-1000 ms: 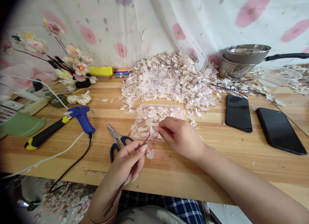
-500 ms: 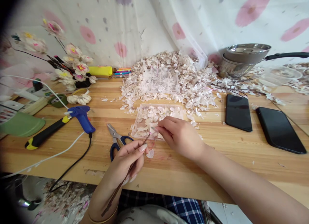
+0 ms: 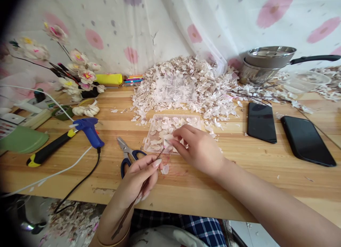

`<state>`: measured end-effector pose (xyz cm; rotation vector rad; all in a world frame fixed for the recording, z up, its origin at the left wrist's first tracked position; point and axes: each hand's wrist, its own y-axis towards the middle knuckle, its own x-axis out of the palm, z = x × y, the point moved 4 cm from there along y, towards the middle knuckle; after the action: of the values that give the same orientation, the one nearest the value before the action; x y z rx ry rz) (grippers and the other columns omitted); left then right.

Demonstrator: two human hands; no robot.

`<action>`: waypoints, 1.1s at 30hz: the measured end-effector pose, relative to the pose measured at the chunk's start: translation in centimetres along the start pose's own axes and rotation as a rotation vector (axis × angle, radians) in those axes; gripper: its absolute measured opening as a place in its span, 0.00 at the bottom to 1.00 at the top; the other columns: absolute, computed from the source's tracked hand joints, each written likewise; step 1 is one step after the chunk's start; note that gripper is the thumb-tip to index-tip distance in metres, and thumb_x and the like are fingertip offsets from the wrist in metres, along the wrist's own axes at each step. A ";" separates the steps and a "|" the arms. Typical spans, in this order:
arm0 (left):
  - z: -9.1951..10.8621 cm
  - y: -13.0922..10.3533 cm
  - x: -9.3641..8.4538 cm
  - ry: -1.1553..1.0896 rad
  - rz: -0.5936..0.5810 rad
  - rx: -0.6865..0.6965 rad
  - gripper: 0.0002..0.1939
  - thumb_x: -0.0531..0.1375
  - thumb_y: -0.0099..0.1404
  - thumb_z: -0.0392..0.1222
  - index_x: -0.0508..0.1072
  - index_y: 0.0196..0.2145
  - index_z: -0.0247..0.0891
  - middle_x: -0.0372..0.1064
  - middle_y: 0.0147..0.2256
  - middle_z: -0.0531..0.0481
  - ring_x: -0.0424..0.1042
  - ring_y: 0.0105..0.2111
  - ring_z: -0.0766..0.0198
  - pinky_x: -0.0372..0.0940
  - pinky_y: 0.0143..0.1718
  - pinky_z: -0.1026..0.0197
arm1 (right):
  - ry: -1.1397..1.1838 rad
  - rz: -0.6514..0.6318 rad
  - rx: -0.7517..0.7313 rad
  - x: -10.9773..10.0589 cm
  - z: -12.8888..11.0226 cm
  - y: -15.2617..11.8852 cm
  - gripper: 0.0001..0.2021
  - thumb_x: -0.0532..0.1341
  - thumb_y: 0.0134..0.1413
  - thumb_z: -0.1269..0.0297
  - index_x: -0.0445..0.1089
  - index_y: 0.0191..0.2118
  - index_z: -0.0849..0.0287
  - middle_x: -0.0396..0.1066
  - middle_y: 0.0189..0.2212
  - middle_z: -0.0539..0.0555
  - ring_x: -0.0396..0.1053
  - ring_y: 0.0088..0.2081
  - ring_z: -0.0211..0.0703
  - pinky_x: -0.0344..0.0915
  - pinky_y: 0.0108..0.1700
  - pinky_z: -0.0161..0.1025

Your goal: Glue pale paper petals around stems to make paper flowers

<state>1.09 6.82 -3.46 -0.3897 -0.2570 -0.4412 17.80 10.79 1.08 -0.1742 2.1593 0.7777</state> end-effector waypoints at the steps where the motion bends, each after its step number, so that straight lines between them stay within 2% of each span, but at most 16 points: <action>1: 0.0 0.0 0.0 -0.001 -0.001 0.002 0.18 0.58 0.64 0.56 0.66 0.30 0.37 0.55 0.09 0.63 0.44 0.07 0.76 0.41 0.10 0.72 | 0.002 0.042 -0.016 -0.1 -0.1 0.0 0.06 0.59 0.63 0.62 0.66 0.42 0.59 0.70 0.36 0.56 0.68 0.31 0.40 0.65 0.31 0.37; 5: -0.2 0.2 -0.1 -0.046 -0.052 -0.006 0.17 0.58 0.65 0.56 0.66 0.31 0.37 0.56 0.09 0.62 0.44 0.06 0.75 0.40 0.08 0.72 | -0.008 0.171 -0.160 -0.3 -0.5 -0.2 0.09 0.61 0.61 0.67 0.66 0.47 0.57 0.68 0.41 0.59 0.69 0.40 0.46 0.69 0.39 0.41; 10: -0.5 0.2 -0.2 -0.142 -0.076 0.017 0.16 0.58 0.66 0.53 0.67 0.31 0.36 0.55 0.09 0.62 0.42 0.06 0.76 0.37 0.09 0.72 | -0.026 0.143 -0.240 -0.1 -0.7 -0.4 0.10 0.58 0.62 0.74 0.70 0.46 0.54 0.67 0.41 0.57 0.68 0.41 0.45 0.69 0.41 0.43; 15: -0.6 0.3 -0.3 -0.218 -0.126 0.047 0.15 0.59 0.67 0.50 0.68 0.31 0.35 0.55 0.08 0.63 0.41 0.06 0.78 0.36 0.09 0.73 | -0.101 0.188 -0.409 -0.5 -1.2 -0.6 0.12 0.58 0.60 0.76 0.71 0.47 0.57 0.69 0.46 0.59 0.67 0.46 0.48 0.69 0.46 0.47; 21: -0.5 0.3 -0.5 -0.272 -0.167 0.082 0.14 0.57 0.68 0.49 0.69 0.31 0.35 0.56 0.08 0.62 0.41 0.06 0.77 0.36 0.08 0.73 | -0.208 0.084 -0.480 -0.3 -1.5 -0.7 0.15 0.59 0.60 0.69 0.69 0.52 0.62 0.63 0.57 0.65 0.61 0.55 0.59 0.64 0.54 0.55; 33: -0.3 0.1 -0.6 -0.259 -0.143 0.115 0.14 0.57 0.69 0.49 0.68 0.31 0.36 0.55 0.08 0.63 0.40 0.05 0.77 0.36 0.08 0.73 | -0.232 0.084 -0.482 0.0 -1.5 -0.7 0.17 0.60 0.60 0.67 0.69 0.54 0.61 0.61 0.58 0.65 0.59 0.56 0.60 0.63 0.55 0.57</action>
<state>0.67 7.03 -4.00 -0.3157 -0.5617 -0.5141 17.05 9.33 1.49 -0.2280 1.7420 1.2934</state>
